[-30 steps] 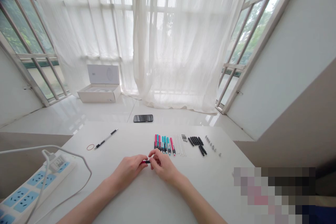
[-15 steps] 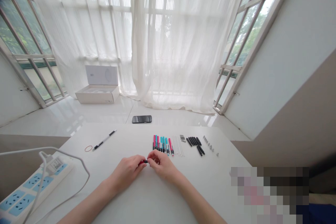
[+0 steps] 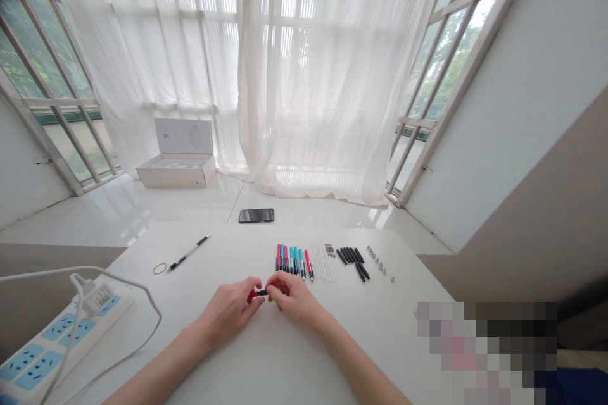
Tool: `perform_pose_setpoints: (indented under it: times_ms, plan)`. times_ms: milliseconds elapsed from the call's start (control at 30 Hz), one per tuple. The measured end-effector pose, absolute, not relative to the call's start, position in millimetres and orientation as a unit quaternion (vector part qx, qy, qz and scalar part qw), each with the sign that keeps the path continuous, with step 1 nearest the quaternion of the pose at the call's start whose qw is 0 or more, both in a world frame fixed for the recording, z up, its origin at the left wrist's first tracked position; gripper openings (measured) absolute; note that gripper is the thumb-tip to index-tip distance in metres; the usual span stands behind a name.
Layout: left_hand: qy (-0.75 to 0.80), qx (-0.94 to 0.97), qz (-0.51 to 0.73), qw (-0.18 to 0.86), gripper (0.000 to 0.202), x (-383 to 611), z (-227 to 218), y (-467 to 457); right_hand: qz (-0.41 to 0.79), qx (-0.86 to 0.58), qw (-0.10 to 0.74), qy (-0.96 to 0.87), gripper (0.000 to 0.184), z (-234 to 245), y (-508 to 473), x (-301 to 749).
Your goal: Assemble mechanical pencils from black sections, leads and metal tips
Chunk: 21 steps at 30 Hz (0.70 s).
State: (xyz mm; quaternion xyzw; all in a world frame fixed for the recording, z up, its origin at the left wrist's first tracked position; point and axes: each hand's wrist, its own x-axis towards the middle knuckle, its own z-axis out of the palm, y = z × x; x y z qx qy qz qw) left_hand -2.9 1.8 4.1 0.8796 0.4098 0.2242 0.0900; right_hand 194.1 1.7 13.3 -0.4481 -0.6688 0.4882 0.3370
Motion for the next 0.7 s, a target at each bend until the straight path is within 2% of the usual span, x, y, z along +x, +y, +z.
perform_pose_setpoints:
  times_ms: [133, 233, 367, 567, 700]
  plan:
    - [0.395, 0.887, 0.225, 0.078, 0.021, -2.9, 5.3, 2.2, 0.466, -0.46, 0.355, -0.667, 0.006, 11.5, 2.2, 196.1]
    - [0.4, 0.885, 0.226, 0.07, 0.024, -2.9, 5.5, 2.2, 0.473, -0.461, 0.355, -0.661, 0.006, 12.2, 1.2, 196.2]
    - [0.408, 0.88, 0.232, 0.071, 0.022, -2.8, 6.1, 1.9, 0.494, -0.457, 0.388, -0.63, 0.015, 14.5, 2.0, 196.2]
    - [0.417, 0.874, 0.239, 0.077, 0.024, -2.9, 5.5, 2.0, 0.59, -0.435, 0.455, -0.506, 0.03, 14.7, 8.0, 201.8]
    - [0.402, 0.87, 0.266, 0.099, 0.023, -2.8, 3.9, 2.2, 0.598, -0.432, 0.474, -0.481, 0.037, 14.3, 9.5, 201.7]
